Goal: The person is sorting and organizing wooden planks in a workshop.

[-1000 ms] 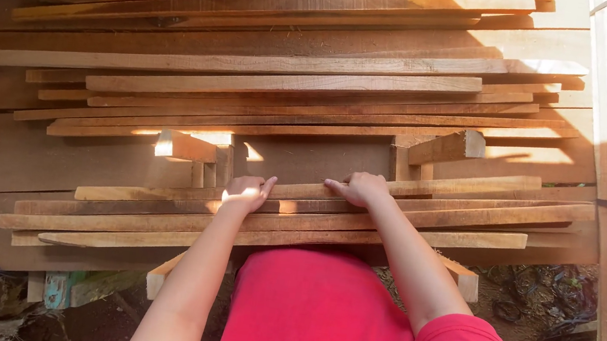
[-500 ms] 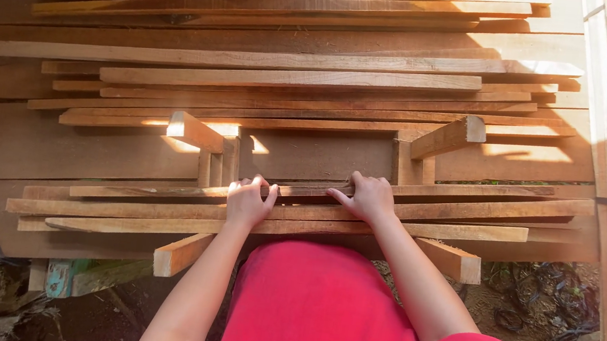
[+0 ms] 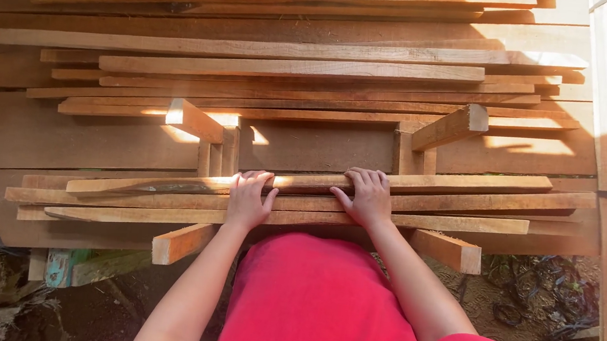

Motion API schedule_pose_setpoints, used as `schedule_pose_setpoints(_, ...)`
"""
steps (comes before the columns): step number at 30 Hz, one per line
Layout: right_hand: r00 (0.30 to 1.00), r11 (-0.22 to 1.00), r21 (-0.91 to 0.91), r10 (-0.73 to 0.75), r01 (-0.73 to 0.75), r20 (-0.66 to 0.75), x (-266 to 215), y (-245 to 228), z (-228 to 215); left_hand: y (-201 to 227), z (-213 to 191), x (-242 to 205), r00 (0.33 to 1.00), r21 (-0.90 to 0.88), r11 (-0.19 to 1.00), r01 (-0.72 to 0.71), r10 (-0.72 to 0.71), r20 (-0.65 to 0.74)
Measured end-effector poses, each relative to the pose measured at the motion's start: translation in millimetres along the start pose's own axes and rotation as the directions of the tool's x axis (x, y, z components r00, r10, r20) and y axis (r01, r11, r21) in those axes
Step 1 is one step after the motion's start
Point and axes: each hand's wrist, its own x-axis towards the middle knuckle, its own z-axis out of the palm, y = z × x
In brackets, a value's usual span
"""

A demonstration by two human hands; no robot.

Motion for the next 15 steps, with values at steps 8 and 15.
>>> schedule_pose_setpoints(8, 1.0, 1.0, -0.003, -0.008, 0.008, 0.009, 3, 2, -2, -6, 5, 4, 0.997, 0.02, 0.997, -0.07, 0.071, -0.039)
schedule_pose_setpoints(15, 0.999, 0.999, 0.025, -0.026, 0.024, 0.048, 13, 5, -4, -4, -9, 15, 0.997, 0.047, 0.999, -0.021, 0.018, 0.073)
